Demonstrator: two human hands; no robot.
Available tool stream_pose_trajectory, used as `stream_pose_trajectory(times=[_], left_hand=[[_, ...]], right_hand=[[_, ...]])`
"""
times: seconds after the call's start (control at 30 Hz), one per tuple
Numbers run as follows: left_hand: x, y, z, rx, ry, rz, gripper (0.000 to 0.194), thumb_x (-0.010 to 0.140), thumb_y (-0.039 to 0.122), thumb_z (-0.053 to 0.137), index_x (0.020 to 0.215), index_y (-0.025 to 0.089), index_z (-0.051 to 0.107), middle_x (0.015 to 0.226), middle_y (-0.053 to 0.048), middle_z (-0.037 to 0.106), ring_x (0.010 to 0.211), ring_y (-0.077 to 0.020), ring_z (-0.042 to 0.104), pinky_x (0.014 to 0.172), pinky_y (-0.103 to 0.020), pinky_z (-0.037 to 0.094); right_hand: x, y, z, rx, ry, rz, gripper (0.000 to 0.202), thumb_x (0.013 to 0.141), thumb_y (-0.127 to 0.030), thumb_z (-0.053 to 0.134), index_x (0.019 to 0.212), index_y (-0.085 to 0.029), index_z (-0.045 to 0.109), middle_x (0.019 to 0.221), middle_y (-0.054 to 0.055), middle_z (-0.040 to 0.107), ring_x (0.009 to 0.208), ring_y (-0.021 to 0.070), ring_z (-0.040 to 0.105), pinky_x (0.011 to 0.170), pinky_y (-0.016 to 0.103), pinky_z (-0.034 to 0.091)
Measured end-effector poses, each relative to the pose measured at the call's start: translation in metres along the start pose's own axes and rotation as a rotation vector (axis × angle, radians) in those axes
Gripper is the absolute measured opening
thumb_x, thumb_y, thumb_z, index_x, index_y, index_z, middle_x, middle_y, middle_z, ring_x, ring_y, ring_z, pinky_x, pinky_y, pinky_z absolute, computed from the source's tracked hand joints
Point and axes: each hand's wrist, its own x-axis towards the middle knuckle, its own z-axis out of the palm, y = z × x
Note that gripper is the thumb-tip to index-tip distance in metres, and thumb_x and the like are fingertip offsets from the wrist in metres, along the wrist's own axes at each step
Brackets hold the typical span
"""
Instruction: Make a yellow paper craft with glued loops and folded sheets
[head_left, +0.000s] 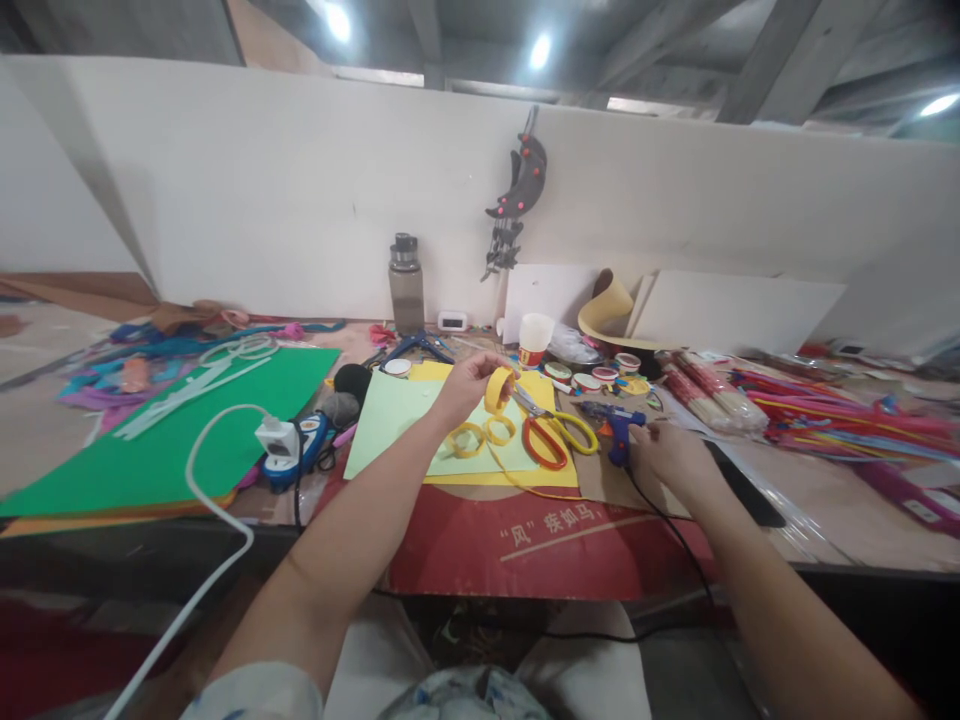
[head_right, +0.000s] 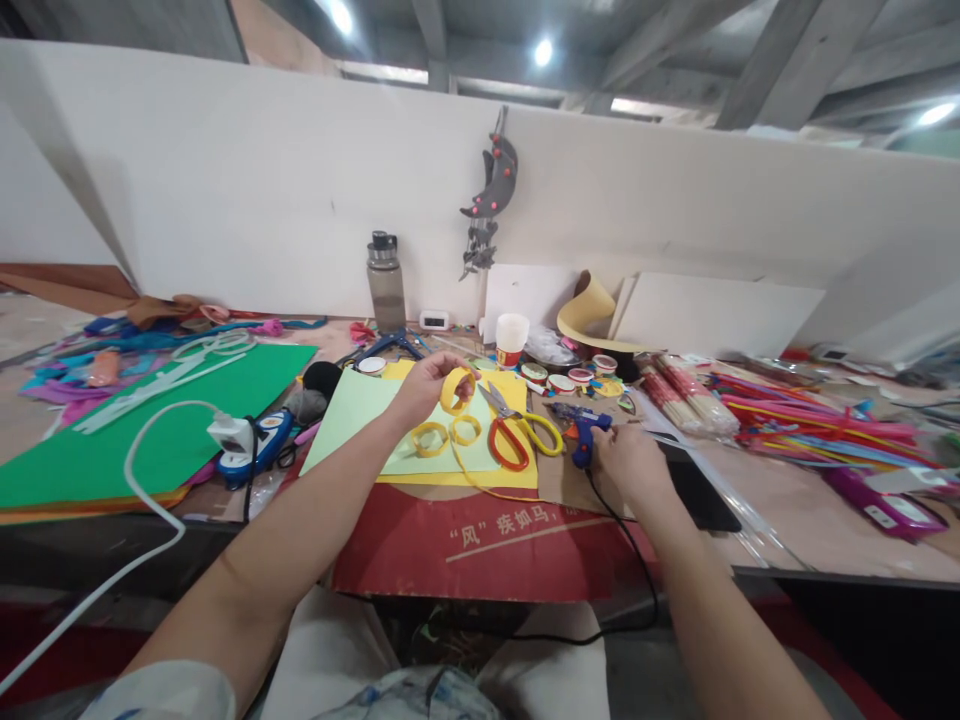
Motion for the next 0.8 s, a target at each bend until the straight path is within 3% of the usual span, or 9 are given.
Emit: stream_pose_trajectory(times=[0.03,0.1,0.23,0.33,0.5,0.63,0.8], left_hand=[[0.000,0.000,0.001,-0.008,-0.003,-0.005,0.039,0.068,0.039,0.080,0.090,0.014,0.060,0.083,-0.006,0.072,0.061,-0.0120,0.063,0.060,-0.026,0.051],[-0.001,0.001,0.004,-0.023,-0.005,-0.013,0.039,0.068,0.040,0.081,0.089,0.014,0.061,0.081,-0.006,0.071,0.060,-0.0115,0.062,0.058,-0.025,0.049],[-0.003,0.003,0.014,-0.061,0.016,-0.031,0.037,0.065,0.037,0.083,0.085,0.014,0.063,0.073,-0.002,0.069,0.056,-0.0088,0.058,0.056,-0.022,0.046],[-0.004,0.004,0.019,-0.080,0.028,-0.053,0.036,0.064,0.035,0.084,0.084,0.014,0.063,0.064,0.002,0.064,0.052,-0.0075,0.054,0.054,-0.021,0.044],[-0.006,0.003,0.021,-0.081,0.038,-0.065,0.038,0.061,0.035,0.086,0.082,0.013,0.063,0.062,0.003,0.061,0.050,-0.0078,0.053,0.053,-0.021,0.043],[-0.008,-0.001,0.022,-0.084,-0.001,-0.089,0.040,0.062,0.038,0.086,0.084,0.013,0.063,0.065,0.002,0.063,0.051,-0.0085,0.055,0.053,-0.022,0.044],[-0.008,-0.006,0.019,-0.046,-0.023,-0.078,0.039,0.064,0.038,0.085,0.086,0.013,0.064,0.068,0.001,0.064,0.056,-0.0081,0.056,0.059,-0.022,0.046]], right_hand=[[-0.006,-0.010,-0.004,-0.164,0.060,-0.059,0.024,0.077,-0.035,0.066,0.060,-0.022,0.055,0.061,0.007,0.060,0.064,0.0236,0.060,0.067,0.039,0.048],[-0.018,-0.039,-0.006,-0.258,0.111,-0.220,0.016,0.085,-0.034,0.056,0.078,-0.021,0.062,0.081,0.011,0.066,0.073,0.0244,0.061,0.073,0.041,0.048],[-0.033,-0.108,0.015,0.069,0.089,-0.595,0.009,0.088,-0.027,0.054,0.093,-0.021,0.059,0.089,0.007,0.063,0.076,0.0200,0.060,0.074,0.037,0.050],[-0.032,-0.141,0.044,0.211,0.104,-0.689,0.008,0.086,-0.022,0.056,0.095,-0.023,0.056,0.094,0.007,0.059,0.084,0.0206,0.058,0.072,0.036,0.051],[-0.024,-0.149,0.074,0.329,0.143,-0.656,0.009,0.082,-0.016,0.056,0.089,-0.022,0.053,0.088,0.004,0.055,0.084,0.0196,0.055,0.072,0.035,0.049],[-0.023,-0.142,0.080,0.407,0.168,-0.618,0.009,0.081,-0.015,0.056,0.082,-0.022,0.052,0.082,0.001,0.054,0.077,0.0171,0.053,0.068,0.032,0.047],[-0.024,-0.133,0.086,0.480,0.101,-0.543,0.008,0.083,-0.018,0.058,0.083,-0.022,0.052,0.082,0.001,0.054,0.074,0.0156,0.053,0.067,0.031,0.046]])
